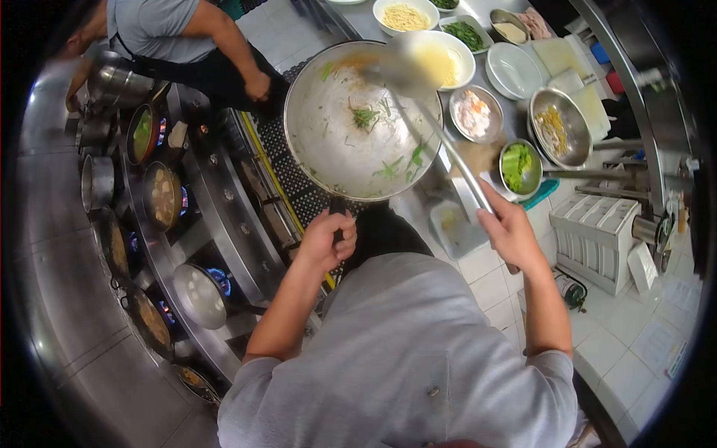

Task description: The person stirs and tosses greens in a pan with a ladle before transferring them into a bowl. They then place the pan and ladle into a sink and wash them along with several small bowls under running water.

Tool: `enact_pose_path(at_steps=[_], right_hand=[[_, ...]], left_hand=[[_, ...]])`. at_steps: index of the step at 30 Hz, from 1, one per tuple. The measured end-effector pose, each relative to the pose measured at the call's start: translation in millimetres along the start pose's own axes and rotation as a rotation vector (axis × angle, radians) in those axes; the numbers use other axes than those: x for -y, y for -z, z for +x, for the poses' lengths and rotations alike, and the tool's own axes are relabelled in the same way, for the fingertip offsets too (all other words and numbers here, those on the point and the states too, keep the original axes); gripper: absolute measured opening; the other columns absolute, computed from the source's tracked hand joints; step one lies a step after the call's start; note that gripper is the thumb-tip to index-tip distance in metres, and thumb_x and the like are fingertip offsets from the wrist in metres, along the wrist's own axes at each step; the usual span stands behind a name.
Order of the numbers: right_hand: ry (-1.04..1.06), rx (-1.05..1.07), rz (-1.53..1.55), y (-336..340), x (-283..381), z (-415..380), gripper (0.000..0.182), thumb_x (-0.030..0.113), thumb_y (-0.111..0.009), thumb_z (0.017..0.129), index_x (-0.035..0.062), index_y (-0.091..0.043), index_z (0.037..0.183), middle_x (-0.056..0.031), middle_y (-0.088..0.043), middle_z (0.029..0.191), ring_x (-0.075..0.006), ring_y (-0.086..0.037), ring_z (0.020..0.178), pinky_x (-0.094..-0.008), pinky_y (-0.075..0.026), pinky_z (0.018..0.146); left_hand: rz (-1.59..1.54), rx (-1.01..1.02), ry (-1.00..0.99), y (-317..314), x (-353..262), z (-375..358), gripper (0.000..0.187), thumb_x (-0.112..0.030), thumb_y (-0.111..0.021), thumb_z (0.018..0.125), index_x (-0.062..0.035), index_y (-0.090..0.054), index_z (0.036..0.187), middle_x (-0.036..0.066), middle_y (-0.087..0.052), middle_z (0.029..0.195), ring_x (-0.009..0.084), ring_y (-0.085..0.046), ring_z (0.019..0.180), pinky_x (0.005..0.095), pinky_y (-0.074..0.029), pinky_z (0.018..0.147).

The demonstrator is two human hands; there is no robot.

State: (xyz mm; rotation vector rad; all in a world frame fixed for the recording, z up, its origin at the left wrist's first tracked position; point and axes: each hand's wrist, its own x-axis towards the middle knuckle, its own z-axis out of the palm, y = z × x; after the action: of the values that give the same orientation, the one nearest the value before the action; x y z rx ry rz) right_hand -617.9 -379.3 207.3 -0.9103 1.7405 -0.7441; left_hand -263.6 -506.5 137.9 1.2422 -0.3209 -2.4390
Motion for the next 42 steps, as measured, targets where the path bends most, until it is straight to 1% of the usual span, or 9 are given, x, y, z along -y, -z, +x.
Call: enact_pose_path(at_steps=[3,10,14,19,26,29,30,36,42], right_hand=[[0.362,-0.097,-0.590,-10,-37,-40,0.060,0.013,-0.065,0.097,0.0115,-0.053,0.155,-0.0239,-0.072,0.090,-0.0423,-0.070,0.079,-0.0492,-0.055,0.071],[0.251,0.044,-1.003,29,-75,-165,0.063,0.013,-0.068,0.093,0.0121,-0.053,0.154,-0.0186,-0.072,0.085,-0.0377,-0.072,0.077,-0.0501,-0.056,0.071],[0.365,-0.162,-0.768,-6,-116,-143,0.060,0.013,-0.066,0.096,0.0112,-0.052,0.154,-0.0245,-0.072,0.091,-0.0438,-0.070,0.080,-0.0519,-0.055,0.074],[0.193,0.047,-0.691,-23,-132,-180,0.059,0.015,-0.065,0.097,0.0065,-0.051,0.154,-0.0284,-0.072,0.090,-0.0464,-0.070,0.085,-0.0522,-0.055,0.081],[0.058,-0.036,-0.592,-51,-105,-160,0.054,0.015,-0.062,0.100,0.0015,-0.053,0.151,-0.0317,-0.072,0.094,-0.0449,-0.072,0.087,-0.0468,-0.055,0.082],[0.184,-0.027,-0.332,-66,-127,-137,0.055,0.015,-0.058,0.105,0.0031,-0.048,0.157,-0.0034,-0.057,0.066,-0.0126,-0.056,0.051,-0.0312,-0.044,0.051],[0.200,-0.021,-0.331,-70,-115,-143,0.055,0.015,-0.058,0.105,0.0031,-0.048,0.157,-0.0034,-0.057,0.066,-0.0126,-0.056,0.051,-0.0312,-0.044,0.051],[-0.561,0.490,0.647,-98,-58,-165,0.046,0.020,-0.056,0.107,0.0084,-0.052,0.151,-0.0011,-0.056,0.073,-0.0107,-0.049,0.046,-0.0255,-0.038,0.041],[-0.642,0.867,1.269,-110,-77,-148,0.043,0.027,-0.051,0.112,0.0098,-0.049,0.151,-0.0012,-0.056,0.081,-0.0065,-0.049,0.051,-0.0238,-0.041,0.040]], left_hand=[[0.060,0.054,-0.047,7,42,-9,0.008,-0.010,-0.063,0.094,-0.0097,-0.055,0.093,0.002,-0.053,0.070,0.0113,-0.044,0.050,0.0272,-0.034,0.041],[0.101,0.052,-0.110,26,128,-16,0.008,-0.009,-0.060,0.095,-0.0090,-0.056,0.088,0.002,-0.054,0.069,0.0117,-0.046,0.049,0.0284,-0.035,0.041],[0.105,0.016,-0.114,36,167,-24,0.008,-0.008,-0.058,0.095,-0.0073,-0.055,0.087,0.003,-0.054,0.068,0.0122,-0.046,0.048,0.0287,-0.036,0.041],[0.060,-0.004,-0.160,48,188,-19,0.013,-0.006,-0.058,0.093,-0.0072,-0.052,0.082,0.004,-0.051,0.067,0.0135,-0.044,0.048,0.0304,-0.034,0.042],[-0.023,-0.017,-0.255,68,196,-27,0.019,-0.011,-0.060,0.095,-0.0060,-0.055,0.078,0.004,-0.053,0.066,0.0126,-0.045,0.047,0.0300,-0.037,0.043],[-0.050,-0.085,-0.316,63,191,-38,0.012,-0.004,-0.059,0.092,-0.0066,-0.052,0.083,0.006,-0.050,0.065,0.0150,-0.043,0.046,0.0308,-0.034,0.041],[-0.043,-0.113,-0.364,61,188,-39,0.012,-0.003,-0.059,0.092,-0.0065,-0.052,0.083,0.006,-0.049,0.065,0.0149,-0.043,0.046,0.0307,-0.034,0.041],[0.109,-0.384,-0.570,61,202,-22,0.010,-0.002,-0.059,0.086,-0.0066,-0.052,0.082,0.003,-0.047,0.061,0.0151,-0.039,0.039,0.0333,-0.034,0.035],[0.146,-0.492,-0.512,98,225,-39,0.005,-0.001,-0.056,0.089,-0.0043,-0.054,0.085,0.003,-0.047,0.061,0.0139,-0.039,0.038,0.0322,-0.034,0.034]])
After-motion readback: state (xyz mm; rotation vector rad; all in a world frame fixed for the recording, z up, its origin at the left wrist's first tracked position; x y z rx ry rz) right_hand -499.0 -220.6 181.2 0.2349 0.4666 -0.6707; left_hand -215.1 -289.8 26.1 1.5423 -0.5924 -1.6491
